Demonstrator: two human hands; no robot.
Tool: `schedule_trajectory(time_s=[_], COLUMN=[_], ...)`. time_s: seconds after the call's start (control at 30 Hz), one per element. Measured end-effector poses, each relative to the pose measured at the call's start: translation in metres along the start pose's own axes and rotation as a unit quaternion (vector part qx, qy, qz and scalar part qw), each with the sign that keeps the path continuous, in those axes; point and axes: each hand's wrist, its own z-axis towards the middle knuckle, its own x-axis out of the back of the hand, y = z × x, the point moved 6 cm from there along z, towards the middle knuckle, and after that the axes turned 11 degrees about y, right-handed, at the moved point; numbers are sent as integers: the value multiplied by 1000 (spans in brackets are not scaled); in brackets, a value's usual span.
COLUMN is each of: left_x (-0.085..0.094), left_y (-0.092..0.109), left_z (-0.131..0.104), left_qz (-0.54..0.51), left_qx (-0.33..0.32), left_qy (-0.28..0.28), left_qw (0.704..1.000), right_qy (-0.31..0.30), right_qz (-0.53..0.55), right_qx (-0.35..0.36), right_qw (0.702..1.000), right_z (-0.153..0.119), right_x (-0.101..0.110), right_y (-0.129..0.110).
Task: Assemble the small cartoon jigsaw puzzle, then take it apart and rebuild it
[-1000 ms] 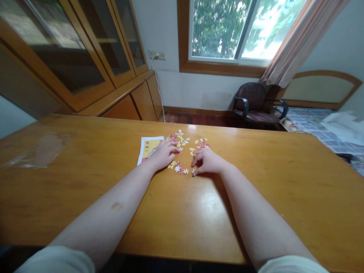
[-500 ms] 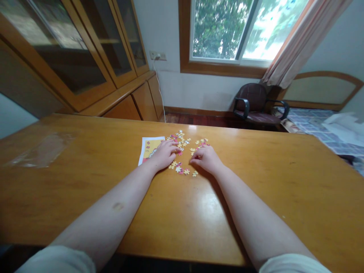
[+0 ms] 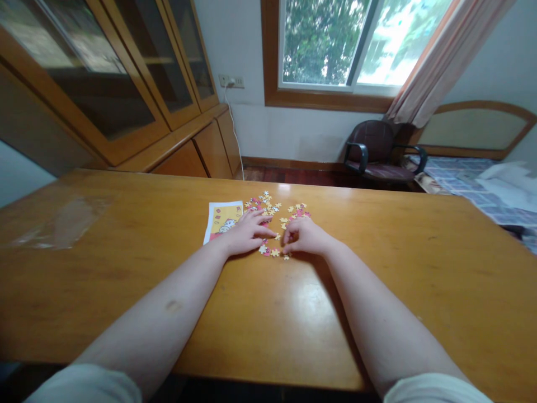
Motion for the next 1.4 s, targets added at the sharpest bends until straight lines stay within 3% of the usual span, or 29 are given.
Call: schedule_trajectory(time_s=[0.17,0.33,0.4,0.53,0.63,0.87,1.07,1.23,1.4], left_x=[5,7,7,7,6,6,7,7,8], left_y=[-13,-26,-27,-26,-26,-26,-25,-23,-22], left_z=[3,2,2,2,2,4,4,4,4], left_qz=[49,59,55,52,53,55,51,47,49], left_qx=[76,145,145,135,132,124,121,118,117], left_qy=[51,97,102,114,120,117,117,119,117], left_qw=[995,983,983,983,983,984,984,985,985], right_qy=[17,150,167,60,12,20,65,12,2], right_qz=[-101,-227,-230,-121,-79,-42,19,-2,-37], right_qx=[16,-52,-53,40,68,62,41,68,80], right_qw=[995,961,957,990,995,997,997,998,996], right_z=[-1,-3,-3,-2,-4,-3,0,-2,-4], right_x=[-1,16,17,-4,-16,-17,-8,-17,-23], right_y=[7,26,22,-3,-15,-16,-15,-16,-16])
